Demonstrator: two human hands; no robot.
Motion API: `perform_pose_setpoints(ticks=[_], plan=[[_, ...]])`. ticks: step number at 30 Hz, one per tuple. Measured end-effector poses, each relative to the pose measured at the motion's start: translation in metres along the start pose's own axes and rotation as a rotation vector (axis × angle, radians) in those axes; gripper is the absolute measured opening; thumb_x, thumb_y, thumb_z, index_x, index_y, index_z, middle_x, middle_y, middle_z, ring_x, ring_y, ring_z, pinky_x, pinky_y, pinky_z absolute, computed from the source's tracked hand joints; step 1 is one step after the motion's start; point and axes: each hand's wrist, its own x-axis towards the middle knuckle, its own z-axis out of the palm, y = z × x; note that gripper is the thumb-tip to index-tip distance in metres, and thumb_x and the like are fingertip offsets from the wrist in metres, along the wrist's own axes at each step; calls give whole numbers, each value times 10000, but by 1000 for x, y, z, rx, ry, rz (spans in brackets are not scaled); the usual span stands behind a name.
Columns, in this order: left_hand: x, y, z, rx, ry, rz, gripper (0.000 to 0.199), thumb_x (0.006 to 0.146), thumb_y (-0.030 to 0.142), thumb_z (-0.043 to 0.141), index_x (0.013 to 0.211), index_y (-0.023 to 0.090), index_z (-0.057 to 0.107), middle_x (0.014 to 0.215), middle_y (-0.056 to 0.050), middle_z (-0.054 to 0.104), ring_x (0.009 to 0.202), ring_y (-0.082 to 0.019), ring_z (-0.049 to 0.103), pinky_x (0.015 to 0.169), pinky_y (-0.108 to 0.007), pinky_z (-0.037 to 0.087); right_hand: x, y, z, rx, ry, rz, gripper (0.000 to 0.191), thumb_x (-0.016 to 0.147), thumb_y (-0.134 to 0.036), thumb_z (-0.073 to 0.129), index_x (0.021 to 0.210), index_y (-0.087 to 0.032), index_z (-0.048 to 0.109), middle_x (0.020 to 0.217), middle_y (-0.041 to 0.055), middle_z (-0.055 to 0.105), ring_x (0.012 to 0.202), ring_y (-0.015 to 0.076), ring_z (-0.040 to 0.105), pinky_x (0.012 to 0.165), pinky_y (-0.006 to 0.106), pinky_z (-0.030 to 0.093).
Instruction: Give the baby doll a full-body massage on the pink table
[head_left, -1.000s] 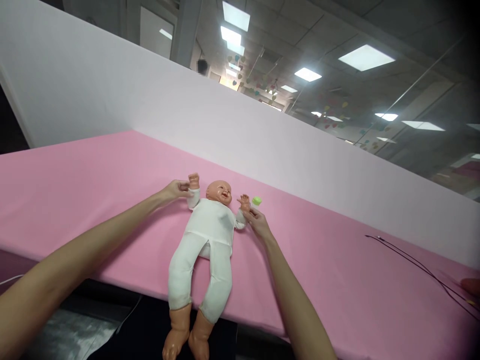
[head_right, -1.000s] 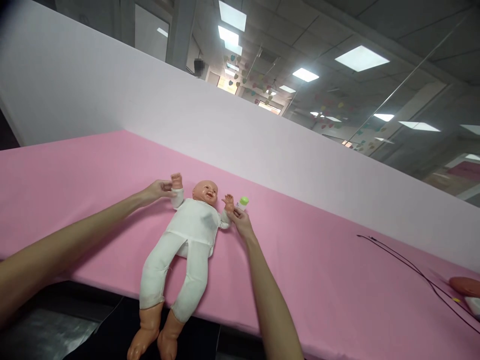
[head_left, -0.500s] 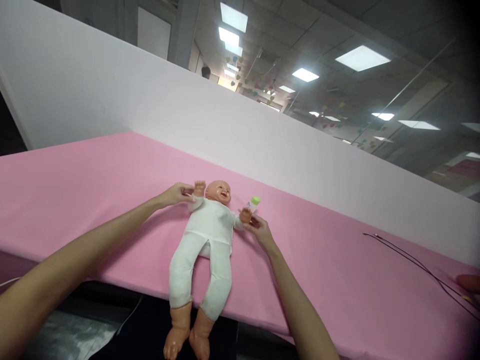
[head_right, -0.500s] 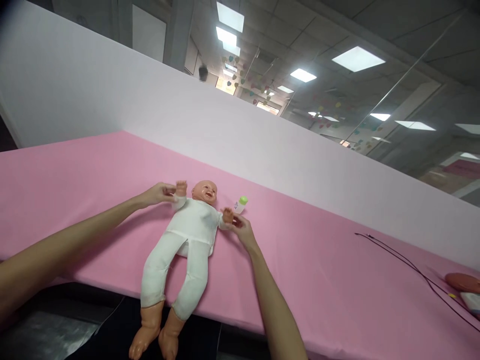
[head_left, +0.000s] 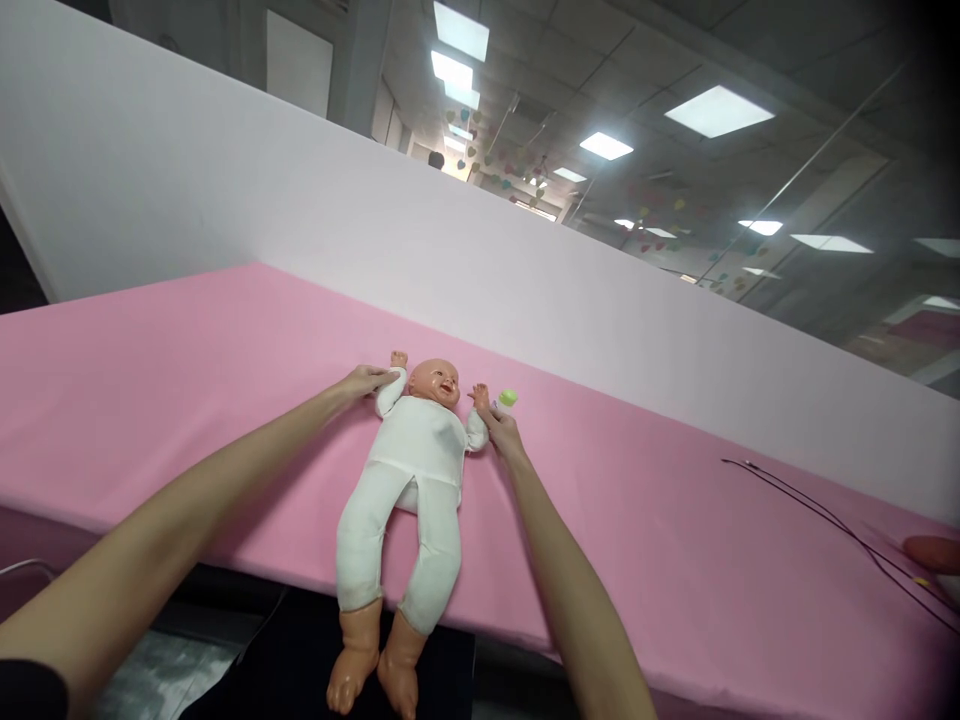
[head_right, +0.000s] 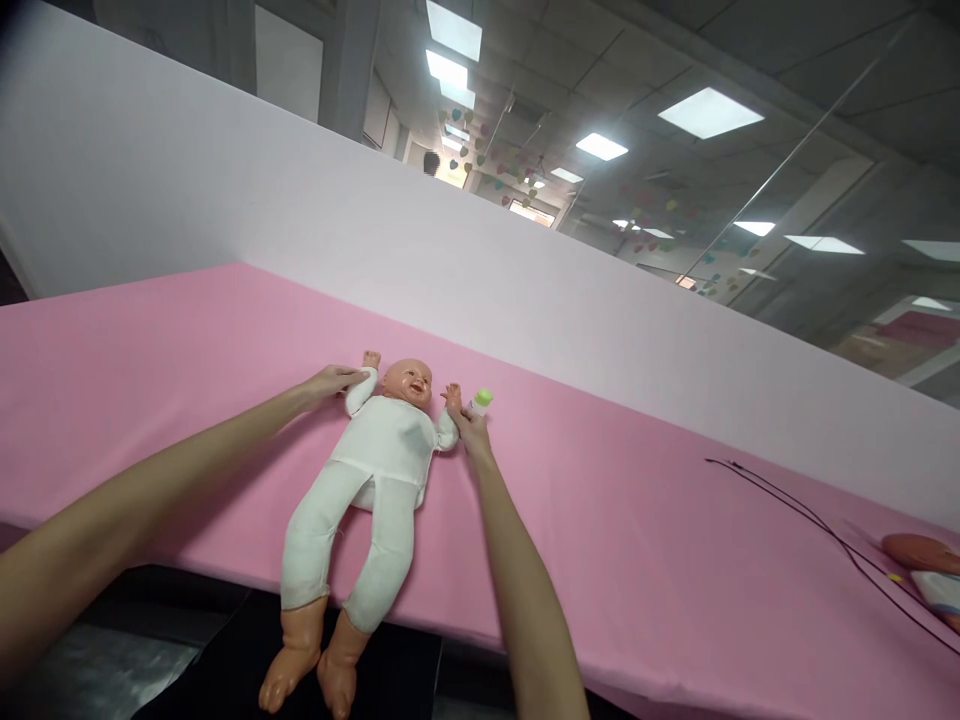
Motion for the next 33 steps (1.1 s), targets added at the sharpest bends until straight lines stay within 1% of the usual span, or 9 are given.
perform_pose_setpoints(ticks=[3,7,12,15,19,23,28,31,33], plan=[[-23,-1,-26,15,-229,209,428,682,444,909,978,161,785,957,-86,773,826,-225,694,734,-312,523,-33,-19,-26,-65,-171,-84,530,737,-474,885,1174,-198,768,1247,117,757,1149,315,691,1006,430,549],[-50,-11,-48,303,-490,429,316,738,279,843,1047,219,816,1109,-79,783,1031,-265,701,882,-333,528,-76,-25,-46,-273,-411,-201,388,847,-409,828,1198,-257,763,1311,101,725,1214,307,665,1072,461,513],[-65,-16,-51,527,-610,601,288,750,208,814,1029,269,844,1117,-76,790,1117,-266,668,1003,-353,486,-98,-11,-43,-369,-470,-297,285,879,-419,802,1131,-285,808,1305,89,730,1308,321,618,1184,498,428],[-61,-11,-48,430,-544,532,257,773,299,833,1027,260,846,1112,-73,795,1091,-273,686,959,-355,507,-89,-11,-36,-270,-395,-257,322,861,-420,820,1145,-269,798,1269,90,751,1244,321,659,1130,489,480],[-38,1,-30,136,-208,337,371,782,495,831,992,190,811,1005,-74,788,956,-263,707,857,-350,534,-51,-15,-24,-27,-133,-172,476,789,-466,861,1192,-231,768,1304,102,744,1200,321,681,1045,457,540],[-5,6,-1,-22,37,65,442,740,586,831,784,163,714,769,-64,716,732,-206,657,689,-305,502,-7,-9,-6,37,33,70,444,689,-487,891,985,-170,796,1182,125,785,1100,325,717,941,419,589],[18,-2,19,53,96,-157,448,691,499,896,594,197,579,481,-16,530,464,-172,503,503,-309,353,18,6,13,-14,65,218,323,725,-449,864,858,-158,817,997,145,808,1007,324,731,940,442,584],[13,-3,12,49,82,-157,464,697,532,890,604,197,581,485,-1,510,473,-163,496,512,-306,356,13,4,11,1,56,214,399,760,-504,837,931,-144,821,1069,153,802,1049,321,724,958,432,577],[1,0,-2,12,-9,-59,450,703,566,878,709,175,656,597,-26,602,559,-180,568,566,-307,425,2,-2,3,46,-4,139,472,774,-529,830,1056,-151,811,1181,142,783,1118,314,708,977,413,572]])
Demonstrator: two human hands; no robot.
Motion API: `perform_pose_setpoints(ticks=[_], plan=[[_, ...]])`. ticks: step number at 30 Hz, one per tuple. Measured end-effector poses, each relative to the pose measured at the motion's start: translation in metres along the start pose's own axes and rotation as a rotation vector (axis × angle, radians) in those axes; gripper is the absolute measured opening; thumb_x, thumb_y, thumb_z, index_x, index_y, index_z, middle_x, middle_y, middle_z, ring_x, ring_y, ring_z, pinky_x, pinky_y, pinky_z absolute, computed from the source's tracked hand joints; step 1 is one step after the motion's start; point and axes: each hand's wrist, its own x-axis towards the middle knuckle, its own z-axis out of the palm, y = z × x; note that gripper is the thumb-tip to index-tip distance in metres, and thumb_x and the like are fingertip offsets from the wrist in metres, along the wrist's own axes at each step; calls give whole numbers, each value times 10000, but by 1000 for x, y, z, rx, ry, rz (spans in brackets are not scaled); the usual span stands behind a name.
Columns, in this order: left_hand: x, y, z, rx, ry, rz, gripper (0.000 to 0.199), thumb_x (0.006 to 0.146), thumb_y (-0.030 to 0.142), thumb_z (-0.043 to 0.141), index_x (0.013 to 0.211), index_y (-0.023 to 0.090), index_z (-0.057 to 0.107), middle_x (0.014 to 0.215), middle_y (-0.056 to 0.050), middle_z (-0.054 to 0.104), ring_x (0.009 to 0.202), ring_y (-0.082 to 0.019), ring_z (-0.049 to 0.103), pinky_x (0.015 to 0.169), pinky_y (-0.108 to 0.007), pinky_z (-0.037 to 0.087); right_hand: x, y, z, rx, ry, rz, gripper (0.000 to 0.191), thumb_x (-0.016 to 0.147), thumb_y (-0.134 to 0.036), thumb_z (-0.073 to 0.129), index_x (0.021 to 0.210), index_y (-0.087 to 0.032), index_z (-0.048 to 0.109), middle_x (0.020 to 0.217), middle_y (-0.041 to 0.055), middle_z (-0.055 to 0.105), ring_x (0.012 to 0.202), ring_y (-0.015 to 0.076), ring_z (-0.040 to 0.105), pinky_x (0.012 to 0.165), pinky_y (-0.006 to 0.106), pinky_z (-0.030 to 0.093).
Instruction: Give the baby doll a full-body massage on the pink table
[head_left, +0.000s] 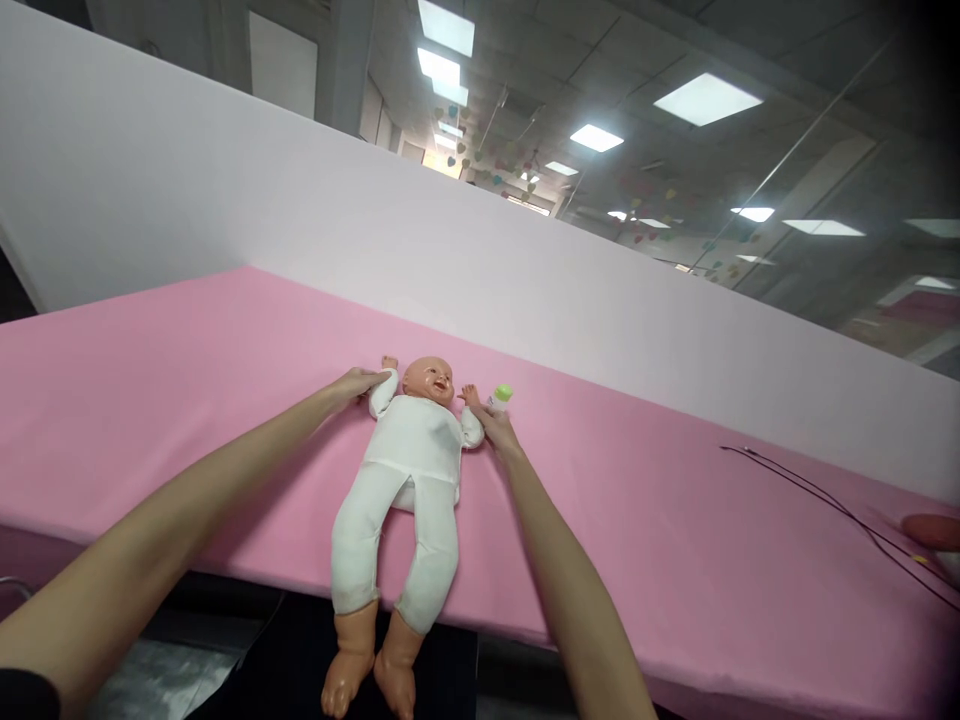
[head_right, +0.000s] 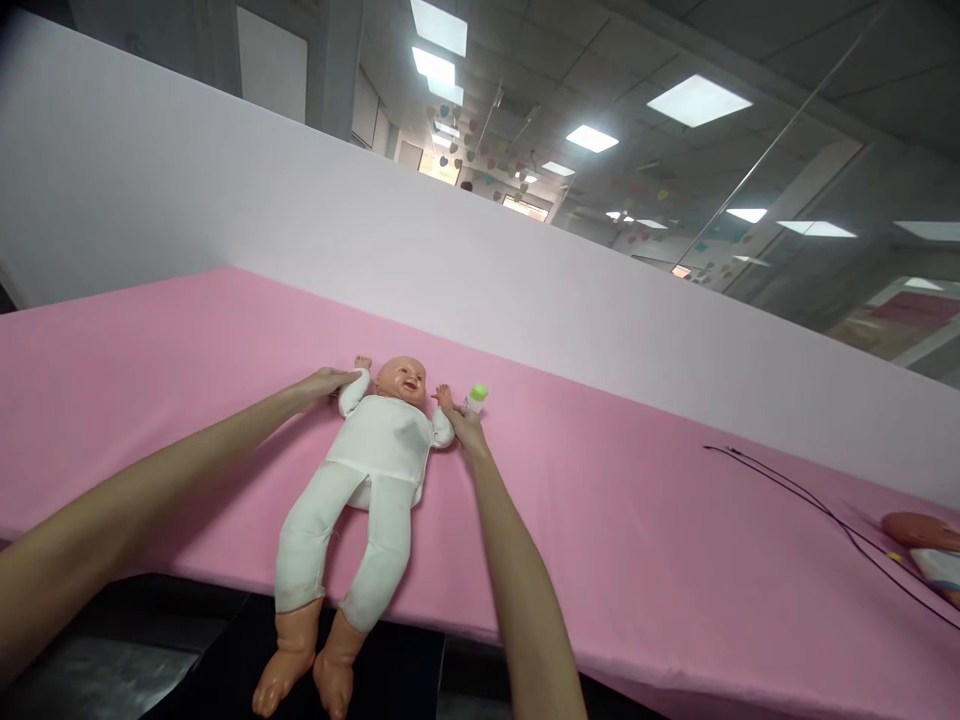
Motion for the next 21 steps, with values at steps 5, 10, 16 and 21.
perform_pose_setpoints(ticks=[5,10,16,21], plan=[[-44,5,-43,210,-432,357,382,676,389,912,982,194,792,1012,-95,761,945,-275,702,847,-356,539,-56,-15,-32,-133,-293,-225,509,791,-416,875,1254,-231,772,1332,111,730,1214,328,669,1054,456,528],[-64,-7,-54,448,-626,551,255,683,234,846,937,253,858,1144,-122,750,1032,-293,687,908,-356,534,-100,-8,-42,-348,-451,-322,321,820,-405,849,1110,-269,832,1301,104,731,1271,348,637,1143,514,466],[-62,4,-41,314,-477,488,335,714,281,846,1045,230,839,1095,-99,779,1044,-305,716,905,-362,547,-88,-8,-33,-219,-324,-303,384,814,-398,846,1173,-268,804,1287,105,746,1233,341,661,1104,497,495],[-32,12,-14,-32,-101,258,732,668,442,919,1306,195,658,978,-70,775,916,-249,734,818,-338,564,-35,-14,-11,0,-53,-219,506,703,-482,892,1116,-218,763,1214,104,775,1130,309,700,971,412,563]])
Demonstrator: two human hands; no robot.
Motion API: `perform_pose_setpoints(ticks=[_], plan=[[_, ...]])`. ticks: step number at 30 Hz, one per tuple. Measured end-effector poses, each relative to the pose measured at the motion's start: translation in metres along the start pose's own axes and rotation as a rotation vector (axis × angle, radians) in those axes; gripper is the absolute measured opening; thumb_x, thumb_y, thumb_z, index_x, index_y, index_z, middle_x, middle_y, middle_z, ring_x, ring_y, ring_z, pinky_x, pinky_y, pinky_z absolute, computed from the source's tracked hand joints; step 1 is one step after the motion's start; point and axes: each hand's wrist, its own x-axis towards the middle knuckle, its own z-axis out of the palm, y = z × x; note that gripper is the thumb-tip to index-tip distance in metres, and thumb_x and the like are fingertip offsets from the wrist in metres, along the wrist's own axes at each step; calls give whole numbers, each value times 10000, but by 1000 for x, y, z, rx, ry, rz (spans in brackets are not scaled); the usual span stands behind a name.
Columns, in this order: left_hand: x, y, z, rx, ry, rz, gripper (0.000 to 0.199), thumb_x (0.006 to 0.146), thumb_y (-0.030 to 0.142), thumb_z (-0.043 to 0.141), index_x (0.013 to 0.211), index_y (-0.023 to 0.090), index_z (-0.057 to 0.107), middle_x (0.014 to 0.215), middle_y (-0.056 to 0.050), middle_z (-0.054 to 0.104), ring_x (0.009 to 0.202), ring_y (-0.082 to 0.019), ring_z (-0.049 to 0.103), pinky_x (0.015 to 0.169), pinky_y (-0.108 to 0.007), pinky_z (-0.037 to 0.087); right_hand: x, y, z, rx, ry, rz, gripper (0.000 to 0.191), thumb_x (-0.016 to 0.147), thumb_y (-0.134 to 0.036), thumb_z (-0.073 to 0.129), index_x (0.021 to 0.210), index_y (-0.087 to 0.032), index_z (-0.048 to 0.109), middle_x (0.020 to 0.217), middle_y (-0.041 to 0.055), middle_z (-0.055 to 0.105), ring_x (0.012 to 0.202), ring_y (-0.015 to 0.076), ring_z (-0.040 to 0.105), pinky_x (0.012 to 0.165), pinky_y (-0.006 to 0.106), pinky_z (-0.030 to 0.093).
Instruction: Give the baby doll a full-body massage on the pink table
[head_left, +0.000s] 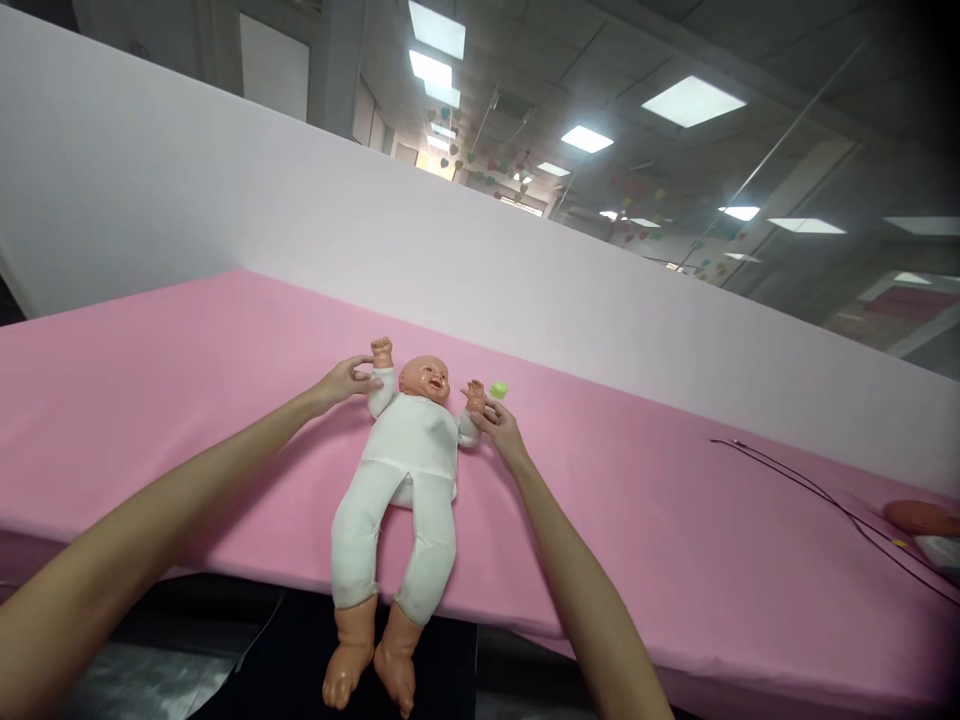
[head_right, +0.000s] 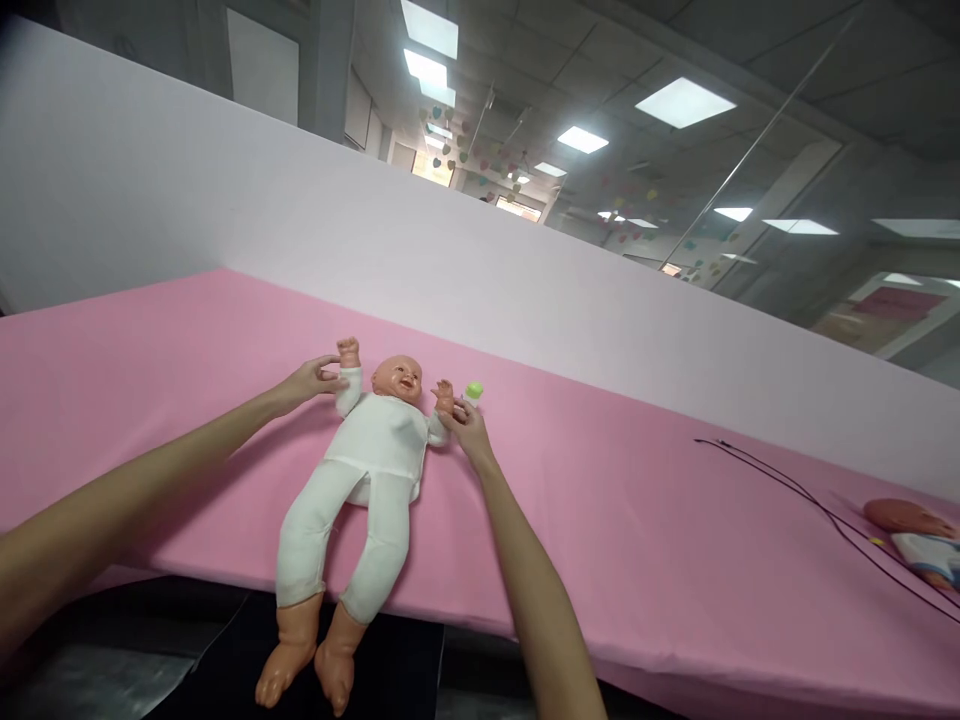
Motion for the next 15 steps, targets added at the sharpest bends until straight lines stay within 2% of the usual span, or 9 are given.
perform_pose_setpoints(ticks=[3,5,8,11,13,15], plan=[[23,-12,17,-35,158,-153,532,688,544,882,1009,158,708,839,-63,746,741,-201,696,690,-297,535,28,14,15,-25,127,165,417,703,-538,856,896,-181,762,1003,109,800,1023,306,725,907,399,583],[34,-20,26,9,182,-254,439,710,550,861,787,157,681,679,-56,687,597,-184,626,569,-293,466,39,23,23,-52,174,256,363,731,-529,832,814,-183,758,893,115,790,971,313,733,887,412,590],[42,-26,33,81,217,-344,407,711,476,880,626,191,602,471,-16,547,460,-168,517,484,-297,351,45,31,31,-50,216,315,300,763,-484,818,795,-189,770,854,130,783,964,322,738,884,414,593],[41,-23,32,118,233,-373,417,710,477,888,608,195,597,453,-14,535,455,-166,509,484,-297,335,42,29,30,-19,211,307,362,767,-517,825,872,-171,801,970,138,801,1019,317,734,895,394,596],[35,-16,25,79,192,-317,434,694,542,887,699,167,669,594,-54,653,547,-188,590,532,-297,411,34,22,23,26,148,237,435,755,-550,838,969,-172,815,1092,124,801,1079,308,722,910,379,596],[25,-8,15,21,85,-176,491,660,567,903,875,156,739,825,-86,749,713,-217,675,643,-306,498,22,13,11,65,36,129,480,743,-542,858,1067,-191,814,1199,108,784,1138,309,704,942,385,588]])
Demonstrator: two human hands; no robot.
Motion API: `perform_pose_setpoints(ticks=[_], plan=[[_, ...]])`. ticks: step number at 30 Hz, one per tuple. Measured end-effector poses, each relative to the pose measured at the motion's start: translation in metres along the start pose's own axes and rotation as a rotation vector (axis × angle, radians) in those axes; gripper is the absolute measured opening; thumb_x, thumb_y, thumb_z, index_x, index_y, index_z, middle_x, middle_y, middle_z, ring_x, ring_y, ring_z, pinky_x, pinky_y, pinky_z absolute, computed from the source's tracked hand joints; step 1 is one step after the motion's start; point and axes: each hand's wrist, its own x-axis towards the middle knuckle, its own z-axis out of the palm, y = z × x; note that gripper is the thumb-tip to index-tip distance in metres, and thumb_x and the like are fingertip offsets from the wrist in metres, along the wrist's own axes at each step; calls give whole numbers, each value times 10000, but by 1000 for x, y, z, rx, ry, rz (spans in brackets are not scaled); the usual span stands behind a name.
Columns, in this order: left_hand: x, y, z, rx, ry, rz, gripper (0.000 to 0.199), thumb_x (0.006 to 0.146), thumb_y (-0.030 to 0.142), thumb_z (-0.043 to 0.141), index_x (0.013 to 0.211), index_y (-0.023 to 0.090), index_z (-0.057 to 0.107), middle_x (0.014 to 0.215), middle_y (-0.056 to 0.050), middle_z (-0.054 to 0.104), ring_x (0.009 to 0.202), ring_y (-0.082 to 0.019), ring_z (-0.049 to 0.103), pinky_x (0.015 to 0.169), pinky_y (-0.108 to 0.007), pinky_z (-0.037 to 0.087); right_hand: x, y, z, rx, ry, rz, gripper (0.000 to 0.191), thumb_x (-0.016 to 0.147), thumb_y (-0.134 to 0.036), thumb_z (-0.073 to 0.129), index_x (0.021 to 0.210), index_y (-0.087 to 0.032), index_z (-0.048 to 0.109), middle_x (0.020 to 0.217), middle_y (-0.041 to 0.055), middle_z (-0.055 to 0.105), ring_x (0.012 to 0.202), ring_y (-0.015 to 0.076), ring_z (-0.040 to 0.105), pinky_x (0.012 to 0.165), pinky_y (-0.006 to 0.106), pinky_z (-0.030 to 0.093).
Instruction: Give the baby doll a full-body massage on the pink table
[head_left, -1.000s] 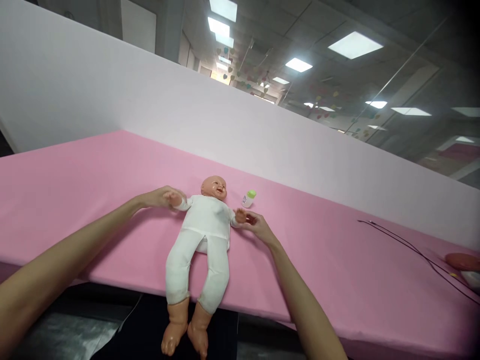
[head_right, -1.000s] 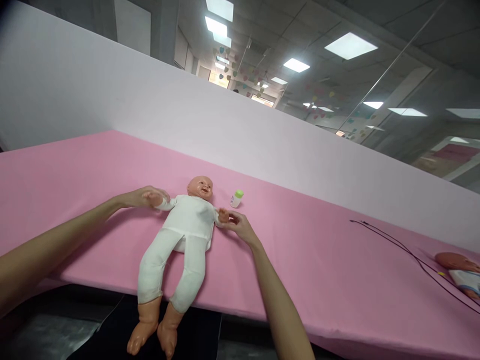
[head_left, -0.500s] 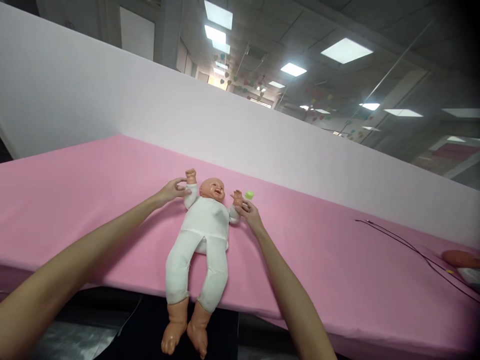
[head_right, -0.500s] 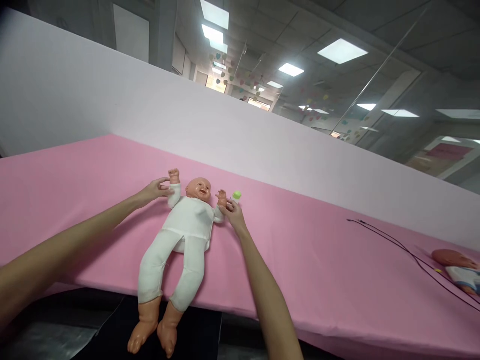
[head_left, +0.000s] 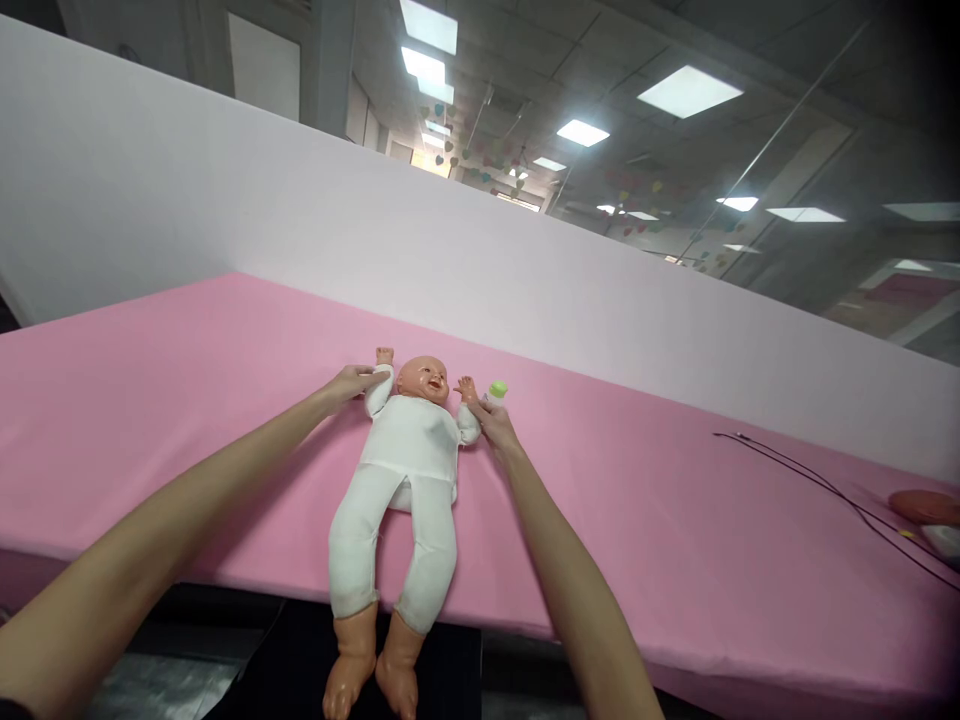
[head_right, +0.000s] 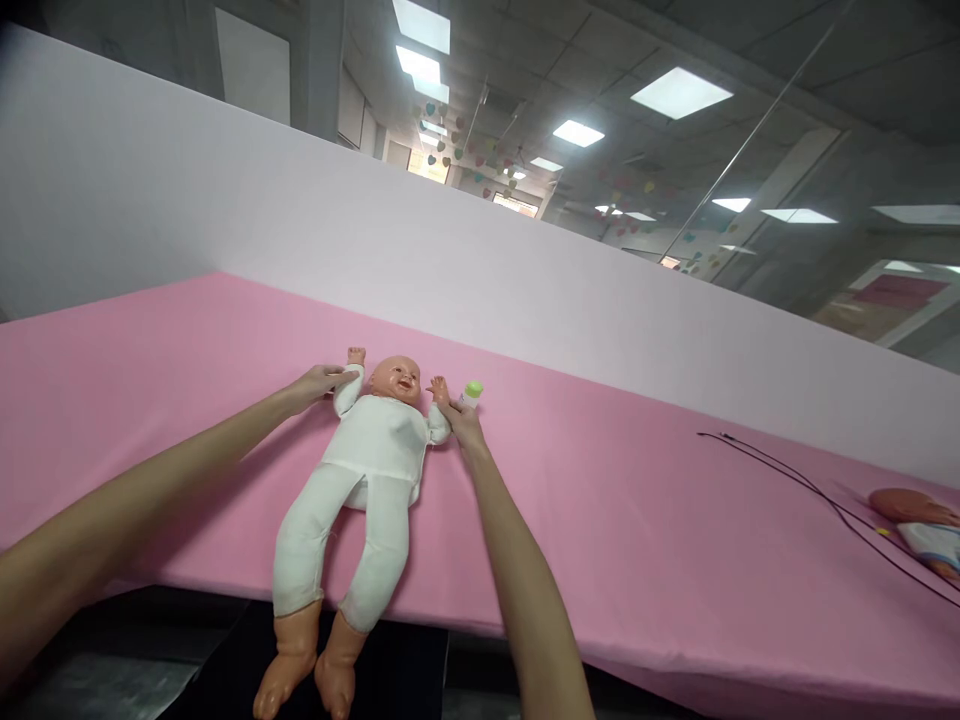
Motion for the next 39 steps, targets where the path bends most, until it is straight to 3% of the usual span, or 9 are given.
perform_pose_setpoints(ticks=[7,13,16,20,24,28,33,36,39], plan=[[-46,-6,-41,406,-524,443,295,743,290,855,1036,252,850,1134,-99,783,1100,-290,685,955,-369,521,-67,-23,-36,-320,-465,-223,394,844,-335,821,1231,-269,785,1318,91,732,1231,320,662,1094,470,497],[-60,-21,-44,537,-587,548,284,810,238,763,1064,314,864,1175,-95,784,1164,-295,666,1030,-403,500,-93,-11,-29,-431,-465,-294,297,814,-337,833,1108,-291,824,1252,82,744,1247,325,646,1149,495,447],[-65,-17,-42,403,-433,424,318,760,346,841,1064,254,842,1162,-102,782,1132,-318,688,991,-395,531,-87,-8,-30,-288,-285,-252,342,783,-360,851,1107,-261,804,1244,91,748,1193,325,666,1069,469,504],[-65,-16,-39,151,57,213,514,700,508,872,1072,189,718,1046,-103,762,1007,-310,715,857,-375,573,-66,1,-48,-95,130,-150,483,714,-464,875,1108,-211,755,1123,96,764,1035,284,700,866,364,572],[-61,-22,-42,198,486,58,685,757,533,800,1297,203,538,1130,-110,714,931,-267,717,752,-352,563,-50,16,-69,-113,319,52,448,782,-594,765,962,-192,681,759,30,690,632,163,620,531,248,476],[-64,-24,-53,719,546,-94,560,826,640,662,1179,210,596,1051,-124,733,934,-346,703,769,-424,517,-49,26,-83,-295,319,145,393,836,-568,686,735,-200,594,519,-32,512,446,123,431,434,247,332],[-70,-21,-64,1019,460,-227,579,891,754,473,841,209,661,903,-155,738,863,-387,698,749,-440,472,-51,26,-91,-550,364,138,317,837,-452,676,665,-191,621,636,35,634,594,175,554,542,273,381],[-73,-15,-64,1103,481,-216,632,888,765,489,994,183,713,976,-189,737,923,-416,693,753,-447,480,-48,24,-93,-666,372,122,306,865,-445,659,743,-166,686,841,96,719,777,224,645,666,295,450],[-75,0,-46,1183,600,54,710,911,692,542,1376,161,619,1253,-236,671,1124,-436,646,799,-455,506,-42,19,-94,-749,412,107,362,894,-456,639,1026,-135,740,1157,170,703,975,272,676,803,330,490]])
